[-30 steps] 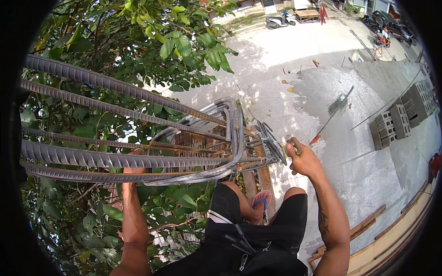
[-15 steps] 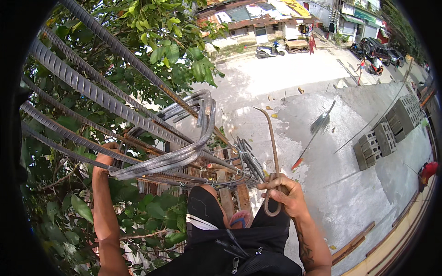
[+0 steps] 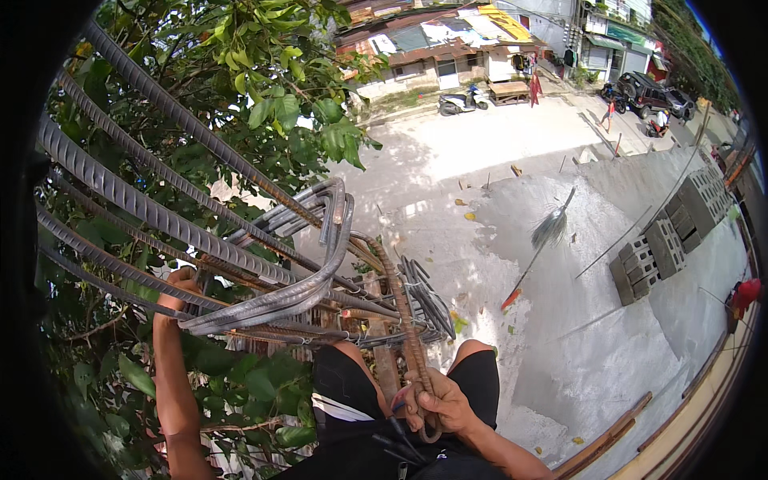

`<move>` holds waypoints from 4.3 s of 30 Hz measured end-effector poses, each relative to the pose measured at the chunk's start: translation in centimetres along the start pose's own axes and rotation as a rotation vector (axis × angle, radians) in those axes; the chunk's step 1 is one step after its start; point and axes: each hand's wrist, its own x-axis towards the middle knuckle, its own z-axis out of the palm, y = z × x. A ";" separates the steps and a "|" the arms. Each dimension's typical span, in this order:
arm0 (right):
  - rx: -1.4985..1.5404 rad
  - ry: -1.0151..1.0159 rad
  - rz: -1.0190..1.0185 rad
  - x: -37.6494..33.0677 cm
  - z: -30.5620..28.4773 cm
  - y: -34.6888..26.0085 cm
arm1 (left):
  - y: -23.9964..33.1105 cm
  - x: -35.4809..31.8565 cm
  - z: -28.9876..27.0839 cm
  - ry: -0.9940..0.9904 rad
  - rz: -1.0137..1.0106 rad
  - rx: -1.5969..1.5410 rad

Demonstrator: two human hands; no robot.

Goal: The person assembles a rebar cage by hand, positioning and tying horizontal rebar rings to vertical bars using wire ties. The person repeatedly wraps and twists wire to secure the cage structure.

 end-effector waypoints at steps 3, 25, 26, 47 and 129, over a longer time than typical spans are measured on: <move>0.094 -0.039 -0.020 1.3 -0.2 0.8 | -0.4 0.3 -0.4 -0.052 0.125 0.040; 0.392 -0.373 0.041 6.3 -1.2 2.7 | 0.3 -6.0 2.3 0.105 0.189 -0.694; 0.483 -0.414 0.061 6.5 -1.4 2.7 | 0.4 -6.3 2.8 0.167 0.156 -0.715; -0.208 -0.033 0.042 6.3 0.3 -4.3 | -2.3 -4.9 4.9 0.251 0.274 -1.003; -0.559 0.301 0.397 5.5 9.1 -9.1 | -2.9 0.5 1.0 -0.066 0.247 -0.204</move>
